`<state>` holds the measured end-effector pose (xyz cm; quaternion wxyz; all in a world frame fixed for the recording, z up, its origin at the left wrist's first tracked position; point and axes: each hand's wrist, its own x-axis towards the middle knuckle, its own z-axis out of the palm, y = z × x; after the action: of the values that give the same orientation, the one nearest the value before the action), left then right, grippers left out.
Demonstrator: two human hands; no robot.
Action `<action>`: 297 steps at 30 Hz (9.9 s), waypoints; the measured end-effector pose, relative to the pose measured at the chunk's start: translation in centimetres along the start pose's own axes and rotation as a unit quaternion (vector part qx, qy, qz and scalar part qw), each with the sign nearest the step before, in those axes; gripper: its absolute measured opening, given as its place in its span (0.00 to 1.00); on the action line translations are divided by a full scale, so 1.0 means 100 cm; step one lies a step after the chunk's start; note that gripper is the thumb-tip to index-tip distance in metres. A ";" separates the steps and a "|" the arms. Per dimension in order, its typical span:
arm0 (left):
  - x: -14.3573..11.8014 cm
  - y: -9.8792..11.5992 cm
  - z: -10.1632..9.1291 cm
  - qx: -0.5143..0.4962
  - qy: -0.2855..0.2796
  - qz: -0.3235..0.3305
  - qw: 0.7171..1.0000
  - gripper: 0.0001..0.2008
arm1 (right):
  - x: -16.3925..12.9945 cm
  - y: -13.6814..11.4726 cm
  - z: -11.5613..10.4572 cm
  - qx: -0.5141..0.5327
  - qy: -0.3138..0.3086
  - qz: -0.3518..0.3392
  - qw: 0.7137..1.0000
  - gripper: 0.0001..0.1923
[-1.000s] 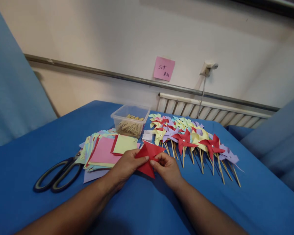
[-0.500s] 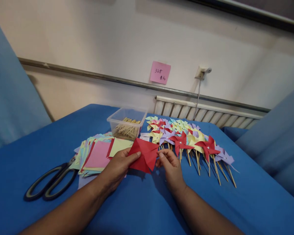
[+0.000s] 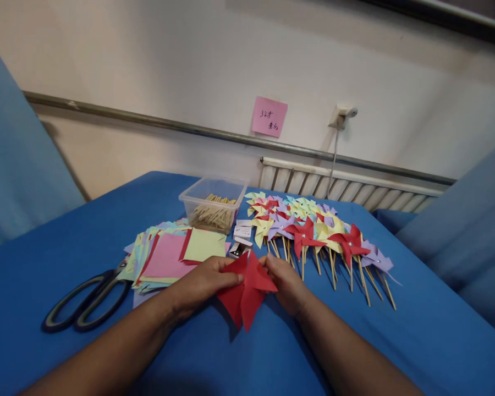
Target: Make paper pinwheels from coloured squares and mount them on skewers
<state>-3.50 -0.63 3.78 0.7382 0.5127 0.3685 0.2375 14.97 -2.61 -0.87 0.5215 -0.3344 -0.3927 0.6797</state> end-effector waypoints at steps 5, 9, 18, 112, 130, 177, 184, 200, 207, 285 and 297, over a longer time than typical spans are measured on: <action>0.000 -0.002 0.001 -0.015 0.001 -0.025 1.000 0.07 | -0.001 0.002 0.001 -0.029 0.027 0.003 0.999 0.16; 0.002 0.002 0.002 -0.085 0.040 0.001 0.996 0.09 | 0.006 0.005 0.001 0.008 0.101 -0.040 0.994 0.15; 0.005 0.002 0.006 -0.236 0.035 0.055 0.970 0.11 | 0.008 0.006 0.005 0.104 0.187 -0.096 0.972 0.16; 0.014 -0.014 0.013 -0.046 0.180 0.105 0.977 0.07 | -0.002 0.003 0.011 -0.110 0.245 -0.171 0.948 0.18; 0.006 -0.006 0.016 0.181 0.158 0.153 0.959 0.12 | -0.004 0.006 0.015 -0.006 0.101 -0.045 0.994 0.20; 0.006 -0.004 0.014 -0.202 0.225 0.156 0.940 0.07 | -0.019 0.024 0.022 -0.264 0.071 -0.251 0.929 0.20; 0.006 -0.007 0.015 -0.167 0.243 0.177 0.939 0.10 | -0.018 0.015 0.021 -0.352 0.001 -0.287 0.891 0.14; 0.006 -0.011 0.018 -0.096 0.223 0.153 0.958 0.13 | -0.016 0.021 0.016 -0.295 0.083 -0.230 0.923 0.05; 0.006 -0.014 0.020 -0.071 0.200 0.135 0.968 0.10 | -0.008 0.022 0.014 -0.244 0.118 -0.179 0.946 0.10; 0.009 -0.014 0.021 -0.103 0.162 0.059 0.980 0.15 | -0.005 0.013 0.014 -0.267 0.124 -0.179 0.939 0.10; 0.010 -0.012 0.012 -0.014 0.196 0.091 0.976 0.15 | -0.007 0.007 0.011 -0.118 0.139 -0.201 0.962 0.16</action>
<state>-2.00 -1.01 2.64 0.6340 0.4770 0.4545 0.4050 13.89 -3.56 -0.93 0.6535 -0.3993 -0.4529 0.4565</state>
